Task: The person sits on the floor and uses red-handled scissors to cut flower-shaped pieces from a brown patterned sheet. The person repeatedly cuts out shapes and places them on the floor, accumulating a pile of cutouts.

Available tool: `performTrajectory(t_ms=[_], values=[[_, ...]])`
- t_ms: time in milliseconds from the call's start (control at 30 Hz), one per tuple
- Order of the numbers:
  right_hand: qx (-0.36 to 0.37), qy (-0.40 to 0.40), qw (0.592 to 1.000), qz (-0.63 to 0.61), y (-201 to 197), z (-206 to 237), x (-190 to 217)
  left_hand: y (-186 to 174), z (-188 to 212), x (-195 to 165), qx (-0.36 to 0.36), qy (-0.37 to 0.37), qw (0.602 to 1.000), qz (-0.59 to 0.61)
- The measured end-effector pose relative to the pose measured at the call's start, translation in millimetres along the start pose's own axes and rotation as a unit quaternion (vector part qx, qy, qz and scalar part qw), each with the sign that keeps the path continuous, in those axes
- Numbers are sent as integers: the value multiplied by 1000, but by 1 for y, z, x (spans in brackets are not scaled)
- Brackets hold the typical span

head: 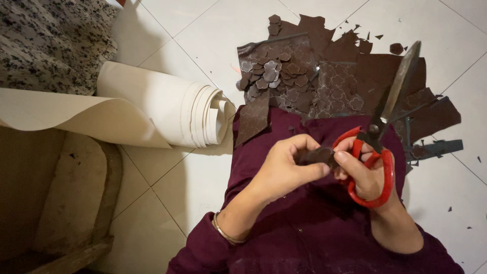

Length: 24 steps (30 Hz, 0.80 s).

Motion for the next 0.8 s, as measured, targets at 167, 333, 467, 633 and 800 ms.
performTrajectory(t_ms=[167, 333, 467, 633, 800], values=[[9, -55, 998, 19, -4, 6, 4, 2, 0, -8, -49, 5, 992, 115], [128, -63, 988, 54, 13, 14, 9, 1, 4, -26, -103, 42, 974, 198], [141, -44, 985, 89, 27, 20, 15, 5, 10, -38, -120, 67, 967, 215], [154, 19, 984, 85, 43, 23, 15, 7, 12, -46, -142, 113, 962, 205], [148, 10, 978, 145, 47, 25, 18, 12, 16, -45, -139, 100, 956, 237]])
Point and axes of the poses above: each hand's wrist, its own z-axis away from the middle knuckle, its own y-axis out of the palm, x = y × z, the point moved 6 cm from there along -z, towards the middle knuckle, and after that the axes turned 8 degrees about x, right-handed, at the moved point
